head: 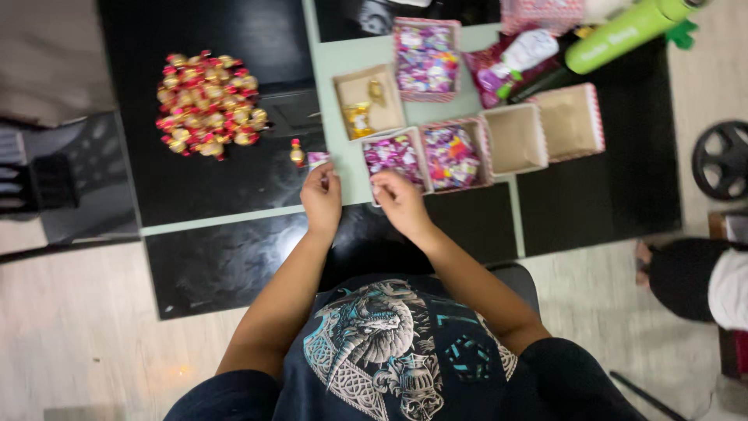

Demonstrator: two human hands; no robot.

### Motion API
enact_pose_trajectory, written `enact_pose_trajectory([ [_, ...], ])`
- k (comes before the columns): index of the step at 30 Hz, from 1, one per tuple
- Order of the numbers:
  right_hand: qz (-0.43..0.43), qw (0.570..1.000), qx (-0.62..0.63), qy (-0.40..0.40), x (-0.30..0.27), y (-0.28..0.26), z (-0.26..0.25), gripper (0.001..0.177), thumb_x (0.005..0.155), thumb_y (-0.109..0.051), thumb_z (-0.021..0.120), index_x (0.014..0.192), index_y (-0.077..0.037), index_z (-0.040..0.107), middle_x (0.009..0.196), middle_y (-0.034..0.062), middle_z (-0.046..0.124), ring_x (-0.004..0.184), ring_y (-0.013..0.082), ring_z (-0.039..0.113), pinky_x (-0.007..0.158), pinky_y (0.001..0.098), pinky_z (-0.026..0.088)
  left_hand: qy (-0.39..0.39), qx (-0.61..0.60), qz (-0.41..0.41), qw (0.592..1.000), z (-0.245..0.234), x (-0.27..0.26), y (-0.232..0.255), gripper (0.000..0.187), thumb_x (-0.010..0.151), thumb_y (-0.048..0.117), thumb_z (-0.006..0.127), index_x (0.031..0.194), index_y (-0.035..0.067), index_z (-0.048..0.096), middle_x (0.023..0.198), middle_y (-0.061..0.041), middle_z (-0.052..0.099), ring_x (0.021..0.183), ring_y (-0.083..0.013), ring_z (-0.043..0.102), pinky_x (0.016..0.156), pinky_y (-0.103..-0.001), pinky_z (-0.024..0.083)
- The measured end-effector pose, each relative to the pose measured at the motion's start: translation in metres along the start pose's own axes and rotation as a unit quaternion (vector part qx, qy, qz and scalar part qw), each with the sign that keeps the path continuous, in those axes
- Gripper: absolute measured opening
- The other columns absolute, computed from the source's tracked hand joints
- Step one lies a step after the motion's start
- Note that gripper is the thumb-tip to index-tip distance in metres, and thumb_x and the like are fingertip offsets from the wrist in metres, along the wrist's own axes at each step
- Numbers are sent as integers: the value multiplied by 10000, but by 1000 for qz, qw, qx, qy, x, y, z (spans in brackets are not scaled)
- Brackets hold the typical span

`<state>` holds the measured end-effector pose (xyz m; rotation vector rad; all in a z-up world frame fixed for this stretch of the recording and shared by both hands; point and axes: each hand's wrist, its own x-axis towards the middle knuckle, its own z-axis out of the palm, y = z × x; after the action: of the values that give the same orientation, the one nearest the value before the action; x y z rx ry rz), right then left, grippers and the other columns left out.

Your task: The person sorts wrapped candies and places them into small paper boxes on the table by hand.

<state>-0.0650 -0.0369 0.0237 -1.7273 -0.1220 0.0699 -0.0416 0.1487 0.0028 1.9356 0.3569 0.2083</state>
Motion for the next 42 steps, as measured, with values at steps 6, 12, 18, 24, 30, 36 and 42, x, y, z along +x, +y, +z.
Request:
enact_pose_trajectory([
  [6,-95,959,-226,-142,36,-9,70,574,860,-39,711,1412,-56,555,1450,270,429,1170,414,583,995,420,484,7,-35,18,999,-22,11,-64,332,1003,136,642,1295,-22,648,1243,-200,684,1099,-256,686,949,-345,534],
  [12,-56,953,-288,-72,51,41,106,597,797,-65,787,1356,-73,578,1411,234,448,1252,448,509,1021,468,457,-76,-111,-40,990,-18,19,-83,341,1020,175,612,1278,-42,664,1207,-177,705,1087,-235,682,944,-334,521],
  [18,22,989,-145,-10,39,34,95,313,842,29,698,1140,-63,662,1212,135,599,1120,273,608,889,340,546,-112,-218,-110,963,-14,13,-74,249,1050,178,607,1176,-5,720,939,-86,710,797,-92,626,716,-250,522],
  [24,-31,985,-72,154,27,-15,44,155,881,31,685,1003,-65,669,1097,102,636,1022,224,671,857,304,563,-144,-291,-13,946,-3,-3,11,218,1026,87,637,1236,27,644,1018,-13,620,855,-57,517,748,-224,447],
  [30,-103,923,-236,286,9,-37,-44,195,888,56,655,1055,-42,637,1170,127,606,1140,298,607,1028,382,484,-173,-99,246,948,8,-19,78,263,919,12,700,1177,34,649,1189,-158,642,1092,-300,644,969,-352,518],
  [36,-137,909,-299,255,2,-38,-91,302,864,59,623,1157,-11,630,1284,170,584,1232,372,571,1073,447,462,-215,39,267,938,39,-41,100,407,807,104,771,1197,56,667,1327,-194,582,1264,-394,503,1109,-527,386],
  [42,-78,926,-293,223,-21,-40,-109,260,873,28,621,1122,-21,673,1247,183,616,1166,373,584,950,436,509,-245,195,315,896,62,-52,97,557,705,136,802,1238,87,647,1403,-175,508,1372,-398,397,1114,-739,198],
])
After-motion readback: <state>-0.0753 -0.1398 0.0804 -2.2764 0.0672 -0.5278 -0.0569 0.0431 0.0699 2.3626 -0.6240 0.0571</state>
